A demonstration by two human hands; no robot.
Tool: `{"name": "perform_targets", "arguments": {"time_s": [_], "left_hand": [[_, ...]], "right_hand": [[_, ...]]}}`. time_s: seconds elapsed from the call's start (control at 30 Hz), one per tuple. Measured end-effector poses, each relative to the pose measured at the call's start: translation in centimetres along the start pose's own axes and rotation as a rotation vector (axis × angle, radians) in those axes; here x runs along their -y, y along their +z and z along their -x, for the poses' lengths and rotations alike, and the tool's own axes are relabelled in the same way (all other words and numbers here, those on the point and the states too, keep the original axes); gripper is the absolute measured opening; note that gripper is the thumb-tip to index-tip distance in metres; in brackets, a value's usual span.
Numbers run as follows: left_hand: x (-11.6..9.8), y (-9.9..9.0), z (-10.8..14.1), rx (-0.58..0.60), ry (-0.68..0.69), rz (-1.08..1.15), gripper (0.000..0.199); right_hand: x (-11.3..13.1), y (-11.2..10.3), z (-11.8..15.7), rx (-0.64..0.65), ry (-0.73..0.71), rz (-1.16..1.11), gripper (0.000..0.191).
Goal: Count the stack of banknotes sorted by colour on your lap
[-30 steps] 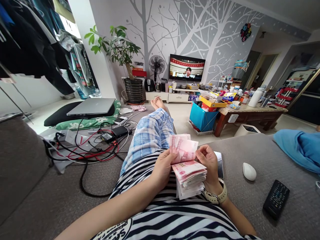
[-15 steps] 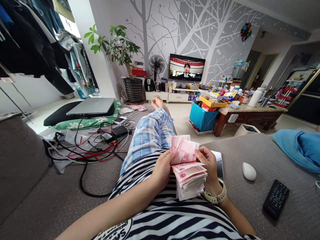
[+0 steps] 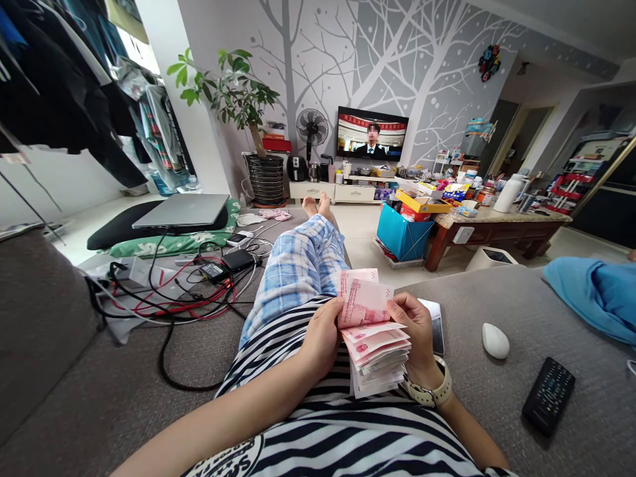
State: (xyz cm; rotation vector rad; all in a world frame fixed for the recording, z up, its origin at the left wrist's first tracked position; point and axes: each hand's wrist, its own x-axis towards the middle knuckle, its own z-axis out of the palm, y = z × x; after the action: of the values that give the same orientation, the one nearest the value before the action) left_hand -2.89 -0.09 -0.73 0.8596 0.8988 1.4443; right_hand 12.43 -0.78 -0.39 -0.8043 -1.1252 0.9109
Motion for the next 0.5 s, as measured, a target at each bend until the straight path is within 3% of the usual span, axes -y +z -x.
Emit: {"name": "perform_targets", "arguments": {"time_s": [0.5], "left_hand": [[-0.53,0.15,0.11,0.090,0.012,-0.016,0.017]], "right_hand": [[0.11,-0.07,0.24,0.052,0.012,0.006,0.022]]}}
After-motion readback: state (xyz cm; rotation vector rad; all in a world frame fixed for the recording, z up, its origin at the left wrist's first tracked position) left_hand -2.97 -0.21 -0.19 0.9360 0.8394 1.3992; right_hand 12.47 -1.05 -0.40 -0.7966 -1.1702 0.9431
